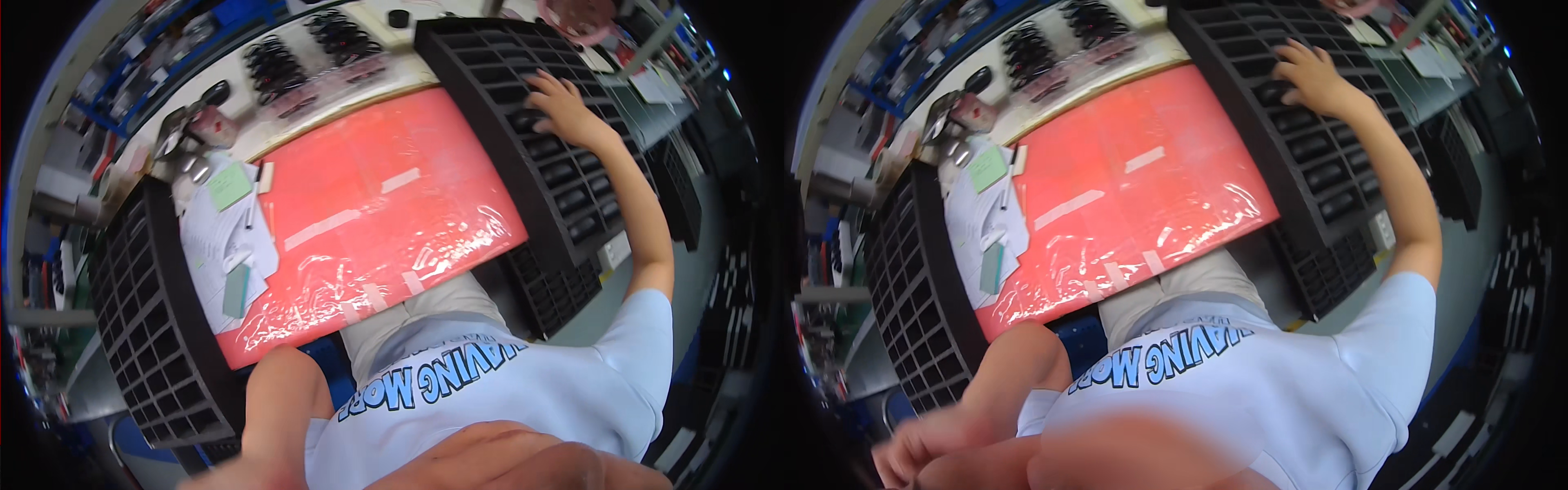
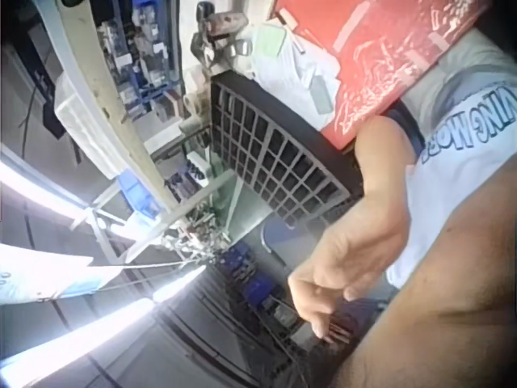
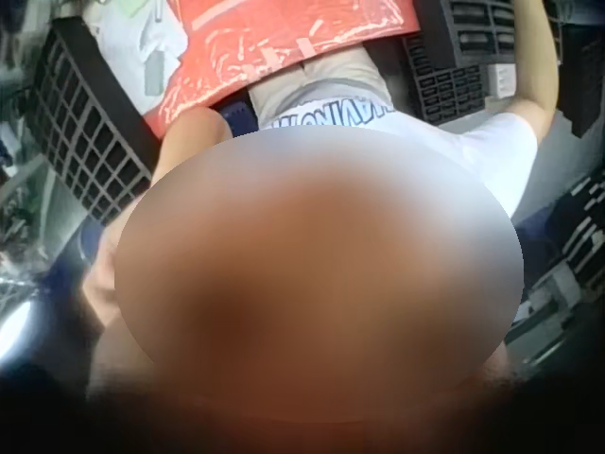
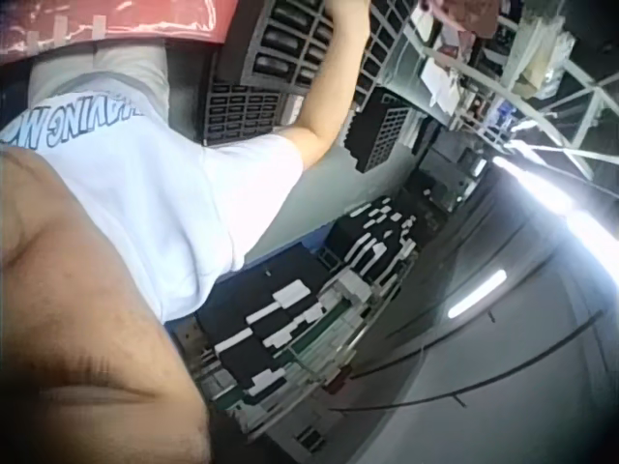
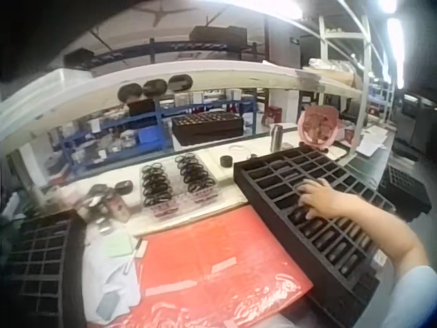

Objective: Assembling small electronic components, likely earbuds, into charging cases and organizing them into trays.

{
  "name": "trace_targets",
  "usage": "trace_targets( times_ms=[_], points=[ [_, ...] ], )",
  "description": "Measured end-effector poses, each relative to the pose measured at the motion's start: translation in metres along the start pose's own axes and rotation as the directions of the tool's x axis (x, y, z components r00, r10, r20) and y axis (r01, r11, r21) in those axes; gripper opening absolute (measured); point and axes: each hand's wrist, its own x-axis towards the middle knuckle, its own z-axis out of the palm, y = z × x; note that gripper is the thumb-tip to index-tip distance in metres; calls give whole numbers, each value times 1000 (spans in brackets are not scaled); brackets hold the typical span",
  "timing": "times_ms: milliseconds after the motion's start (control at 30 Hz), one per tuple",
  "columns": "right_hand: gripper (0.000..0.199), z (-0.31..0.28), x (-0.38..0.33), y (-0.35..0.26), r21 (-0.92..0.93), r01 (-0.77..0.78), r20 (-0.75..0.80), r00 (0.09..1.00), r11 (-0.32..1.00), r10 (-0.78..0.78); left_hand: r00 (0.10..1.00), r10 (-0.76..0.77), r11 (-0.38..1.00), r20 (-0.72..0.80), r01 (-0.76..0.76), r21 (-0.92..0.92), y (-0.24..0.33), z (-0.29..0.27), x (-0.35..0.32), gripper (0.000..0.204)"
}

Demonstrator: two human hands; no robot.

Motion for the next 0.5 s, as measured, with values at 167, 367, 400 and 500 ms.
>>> trace_targets(
  times_ms=[167, 367, 400, 500],
  points=[
    [34, -72, 30, -43, 649, -137, 72, 990, 749, 118, 782, -512, 786, -356, 593, 175, -17, -81, -20, 22],
    [33, -44, 129, -157, 950, 188, -113, 952, 250, -286, 225, -921, -141, -319, 570, 809, -59, -215, -134, 68],
    [32, -36, 148, -178, 965, 186, -113, 932, 187, -345, 196, -921, -128, -338, 666, 735, -53, -227, -147, 75],
    [30, -25, 184, -228, 999, -43, 23, 847, -25, -531, 195, -891, -98, -410, 800, 592, -46, -232, -153, 74]
  ],
)
